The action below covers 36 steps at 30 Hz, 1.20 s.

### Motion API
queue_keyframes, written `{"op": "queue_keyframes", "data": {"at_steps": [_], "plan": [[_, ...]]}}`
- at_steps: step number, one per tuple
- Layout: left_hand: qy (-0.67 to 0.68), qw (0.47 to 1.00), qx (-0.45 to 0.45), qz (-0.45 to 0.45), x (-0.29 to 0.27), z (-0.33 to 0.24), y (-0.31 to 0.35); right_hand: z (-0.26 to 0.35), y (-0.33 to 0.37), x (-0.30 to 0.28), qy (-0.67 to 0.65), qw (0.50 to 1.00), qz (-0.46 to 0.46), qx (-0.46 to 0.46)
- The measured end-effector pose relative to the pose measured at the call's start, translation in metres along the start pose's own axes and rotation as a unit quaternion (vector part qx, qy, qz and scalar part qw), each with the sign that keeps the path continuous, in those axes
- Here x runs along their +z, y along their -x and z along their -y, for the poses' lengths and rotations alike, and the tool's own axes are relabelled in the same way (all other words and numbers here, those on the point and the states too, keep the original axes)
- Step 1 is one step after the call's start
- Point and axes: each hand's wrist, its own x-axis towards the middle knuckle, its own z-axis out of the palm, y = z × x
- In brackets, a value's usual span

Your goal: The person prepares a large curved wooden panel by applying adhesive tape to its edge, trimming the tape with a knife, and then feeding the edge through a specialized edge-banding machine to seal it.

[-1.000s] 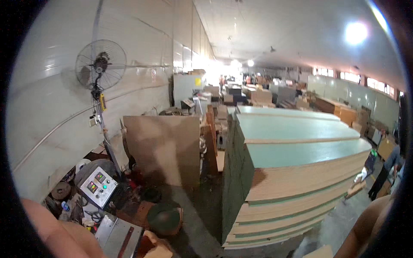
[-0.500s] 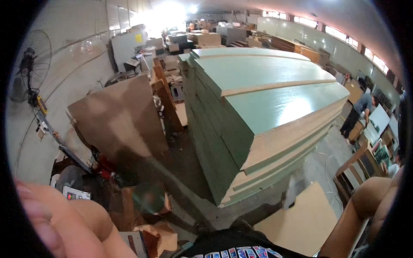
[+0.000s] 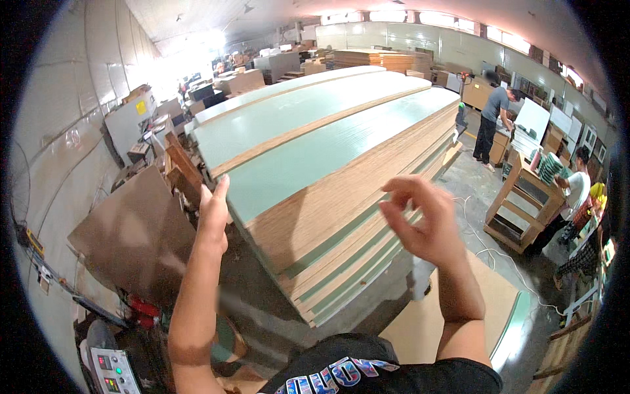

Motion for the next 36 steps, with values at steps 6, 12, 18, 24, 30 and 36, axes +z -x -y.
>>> {"op": "queue_keyframes", "data": {"at_steps": [6,12,18,24,30,36], "plan": [[-0.016,0.999,-0.033,-0.036,0.049,-0.010,0.029,-0.135,0.048,0.011,-0.099,0.968,0.031,0.227],[-0.183,0.981,-0.033,-0.059,0.065,-0.021,0.082,-0.216,0.042,0.043,-0.296,0.864,-0.115,0.389],[-0.136,0.979,-0.010,-0.149,0.069,-0.018,0.131,-0.211,-0.005,0.046,-0.538,0.692,-0.119,0.466],[0.075,0.983,-0.145,-0.085,0.102,-0.038,0.155,-0.229,-0.013,0.041,-0.526,0.691,-0.119,0.481],[0.121,0.981,-0.093,-0.117,0.069,-0.045,0.206,-0.185,0.000,0.042,-0.534,0.692,-0.087,0.477],[0.166,0.975,-0.046,-0.143,-0.028,-0.051,0.382,-0.219,0.055,0.069,-0.703,0.606,-0.118,0.352]]}}
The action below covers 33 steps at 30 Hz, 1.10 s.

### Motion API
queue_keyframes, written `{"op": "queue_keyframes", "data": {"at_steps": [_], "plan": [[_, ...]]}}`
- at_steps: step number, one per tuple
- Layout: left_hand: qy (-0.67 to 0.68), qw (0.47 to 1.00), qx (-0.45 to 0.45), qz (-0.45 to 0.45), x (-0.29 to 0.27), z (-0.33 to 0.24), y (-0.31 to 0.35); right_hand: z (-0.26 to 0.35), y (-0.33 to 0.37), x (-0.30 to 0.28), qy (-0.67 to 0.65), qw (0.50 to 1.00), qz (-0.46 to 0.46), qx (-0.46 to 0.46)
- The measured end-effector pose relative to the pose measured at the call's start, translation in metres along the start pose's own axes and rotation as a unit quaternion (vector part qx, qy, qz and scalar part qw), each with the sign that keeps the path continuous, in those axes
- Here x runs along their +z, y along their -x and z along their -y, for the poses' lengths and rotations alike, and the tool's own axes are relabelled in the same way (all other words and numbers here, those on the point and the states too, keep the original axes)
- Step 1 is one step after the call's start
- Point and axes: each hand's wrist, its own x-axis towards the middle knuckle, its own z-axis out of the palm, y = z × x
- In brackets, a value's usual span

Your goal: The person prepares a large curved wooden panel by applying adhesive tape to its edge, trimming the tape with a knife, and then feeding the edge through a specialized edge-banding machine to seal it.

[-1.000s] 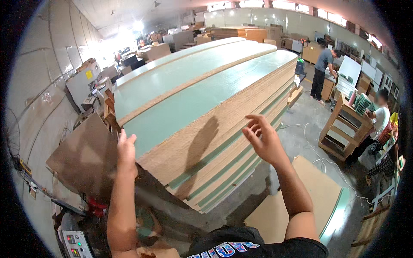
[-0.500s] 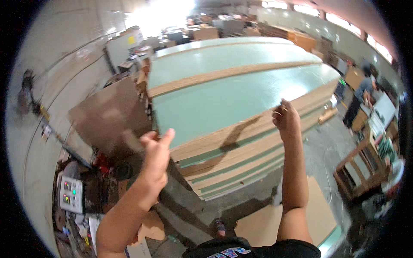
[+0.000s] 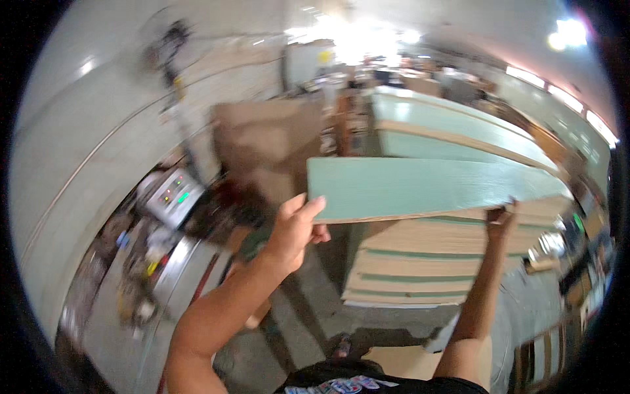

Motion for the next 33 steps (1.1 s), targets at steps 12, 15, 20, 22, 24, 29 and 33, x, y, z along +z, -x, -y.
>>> {"op": "queue_keyframes", "data": {"at_steps": [12,15,20,22,24,29,33], "plan": [[-0.134,0.971,0.006,-0.198,-0.273,0.091,0.430,-0.050,0.305,0.151,0.084,0.986,0.025,0.140],[-0.192,0.944,-0.025,-0.268,-0.308,0.159,0.496,-0.066,0.392,0.213,0.096,0.977,0.036,0.185],[0.043,0.883,-0.022,-0.467,-0.337,0.201,0.509,-0.136,0.435,0.274,0.120,0.956,0.136,0.232],[0.106,0.810,-0.023,-0.576,-0.357,0.234,0.512,-0.180,0.436,0.291,0.090,0.945,0.165,0.267],[0.040,0.760,0.005,-0.649,-0.385,0.267,0.531,-0.228,0.430,0.301,0.093,0.918,0.171,0.345],[0.070,0.653,-0.079,-0.750,-0.439,0.260,0.553,-0.419,0.425,0.230,0.378,0.772,0.429,0.278],[-0.110,0.558,-0.196,-0.799,-0.510,0.262,0.598,-0.545,0.520,0.204,0.176,0.750,0.070,0.634]]}}
